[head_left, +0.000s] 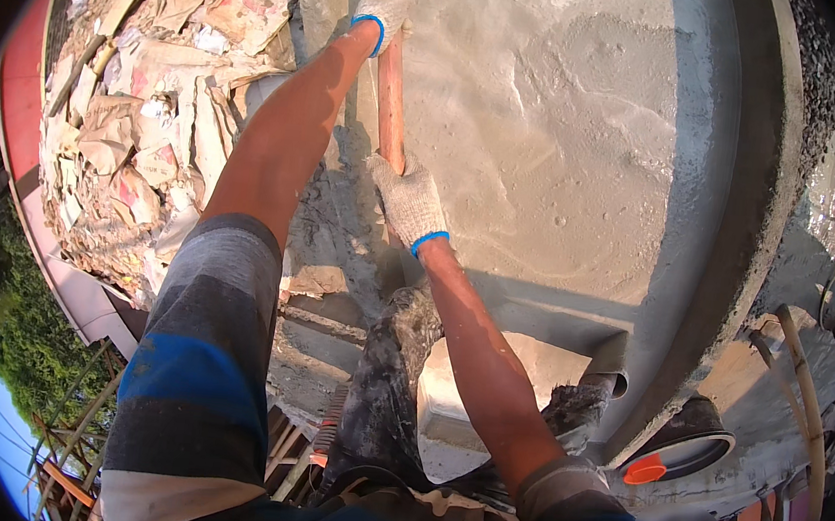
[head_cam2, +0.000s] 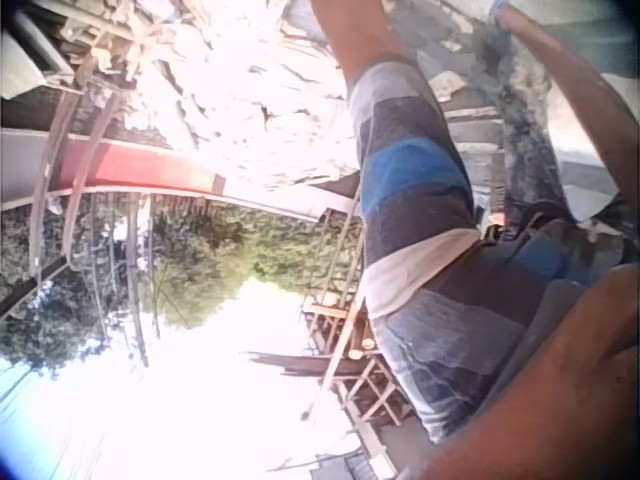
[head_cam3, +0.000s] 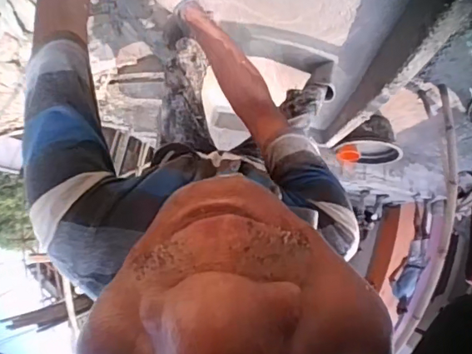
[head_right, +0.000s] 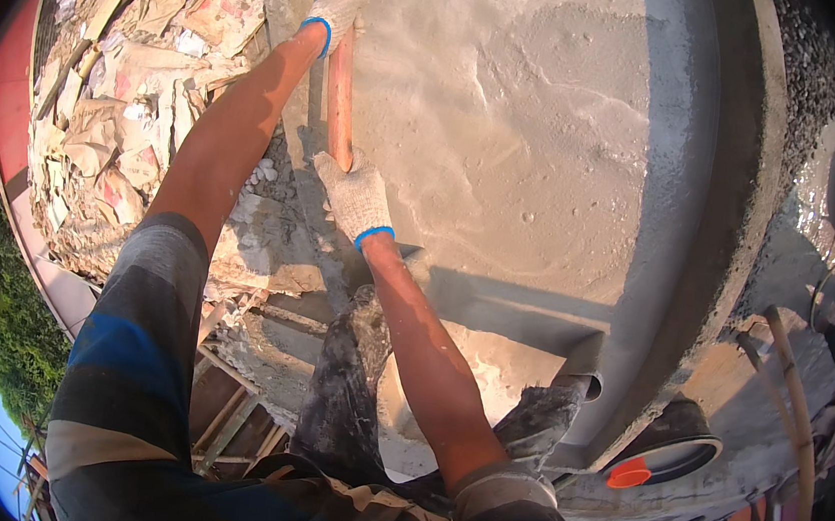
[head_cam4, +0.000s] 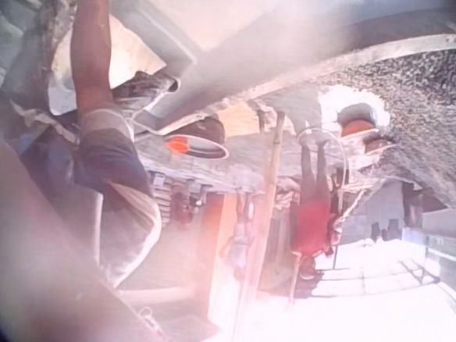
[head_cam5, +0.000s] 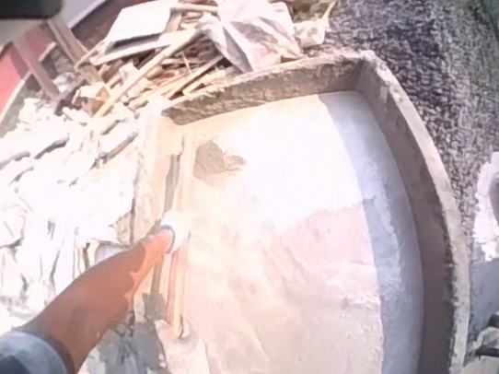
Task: The person uses a hoe to smooth and level wet concrete in a rectangular formwork. The person repeatedly scrapes and levels the surface, moving the tool back and forth across the area.
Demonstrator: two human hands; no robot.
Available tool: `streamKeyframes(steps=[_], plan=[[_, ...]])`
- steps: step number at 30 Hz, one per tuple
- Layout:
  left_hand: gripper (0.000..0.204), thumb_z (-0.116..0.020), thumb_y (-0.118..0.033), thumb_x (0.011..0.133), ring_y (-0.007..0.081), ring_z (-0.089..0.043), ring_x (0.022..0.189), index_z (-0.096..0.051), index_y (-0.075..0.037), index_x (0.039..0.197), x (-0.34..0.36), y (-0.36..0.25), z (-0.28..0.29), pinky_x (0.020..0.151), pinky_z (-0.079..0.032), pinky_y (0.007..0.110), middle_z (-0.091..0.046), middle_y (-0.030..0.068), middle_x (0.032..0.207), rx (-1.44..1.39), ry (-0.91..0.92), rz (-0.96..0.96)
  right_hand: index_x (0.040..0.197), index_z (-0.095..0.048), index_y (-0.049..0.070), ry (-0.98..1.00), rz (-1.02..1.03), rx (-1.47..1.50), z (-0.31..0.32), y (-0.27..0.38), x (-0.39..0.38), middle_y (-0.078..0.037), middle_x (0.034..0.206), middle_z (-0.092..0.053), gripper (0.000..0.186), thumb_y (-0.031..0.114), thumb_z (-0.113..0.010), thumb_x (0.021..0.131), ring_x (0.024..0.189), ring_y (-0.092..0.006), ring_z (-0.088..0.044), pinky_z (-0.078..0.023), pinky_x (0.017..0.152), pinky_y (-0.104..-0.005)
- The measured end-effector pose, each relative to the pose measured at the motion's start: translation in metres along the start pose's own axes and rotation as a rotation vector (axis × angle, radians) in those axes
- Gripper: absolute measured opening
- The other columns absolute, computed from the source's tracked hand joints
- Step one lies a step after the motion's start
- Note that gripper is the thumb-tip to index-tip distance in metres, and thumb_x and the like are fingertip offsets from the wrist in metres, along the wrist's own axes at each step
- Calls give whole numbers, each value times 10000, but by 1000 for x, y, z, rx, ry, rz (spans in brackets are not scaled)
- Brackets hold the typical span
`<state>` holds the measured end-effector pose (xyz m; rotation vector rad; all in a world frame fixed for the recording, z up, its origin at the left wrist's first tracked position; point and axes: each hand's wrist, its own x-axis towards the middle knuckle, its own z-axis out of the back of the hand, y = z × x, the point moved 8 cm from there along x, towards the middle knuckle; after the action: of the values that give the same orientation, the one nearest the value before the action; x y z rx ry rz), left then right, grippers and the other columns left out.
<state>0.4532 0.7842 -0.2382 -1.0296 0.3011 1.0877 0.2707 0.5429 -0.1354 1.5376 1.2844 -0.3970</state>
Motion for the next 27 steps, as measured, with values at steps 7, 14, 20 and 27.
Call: streamKeyframes(steps=[7,14,20,27], plan=[[309,-714,-338,908,237,-629,612,-705,-32,865,-22,115,-46,620,-507,433,-654,87,689,253,-20,63,1192,-660,-1,-150,-67,-145,16,-88,-18,-182,881,-693,485,429,-685,970,830,-333,-695,-546,737,-425],[261,-624,-246,884,264,-674,630,-709,-2,923,-96,189,-80,623,-554,465,-681,132,726,109,44,319,1148,-644,4,-101,-237,-187,34,-125,-104,-171,861,-693,488,461,-657,978,781,-296,-692,-532,713,-411],[178,-638,-132,909,257,-687,605,-651,13,1013,-179,209,-141,549,-591,420,-683,144,747,24,25,388,1132,-642,-27,-21,-383,-96,108,-128,-187,-106,773,-663,486,435,-658,980,714,-199,-654,-520,676,-382],[151,-595,-122,934,238,-686,655,-642,-21,1036,-267,215,-250,612,-630,415,-659,108,777,-111,50,461,1040,-660,16,29,-416,-82,245,-119,-270,-29,729,-593,440,451,-676,983,622,-133,-583,-506,554,-338]])
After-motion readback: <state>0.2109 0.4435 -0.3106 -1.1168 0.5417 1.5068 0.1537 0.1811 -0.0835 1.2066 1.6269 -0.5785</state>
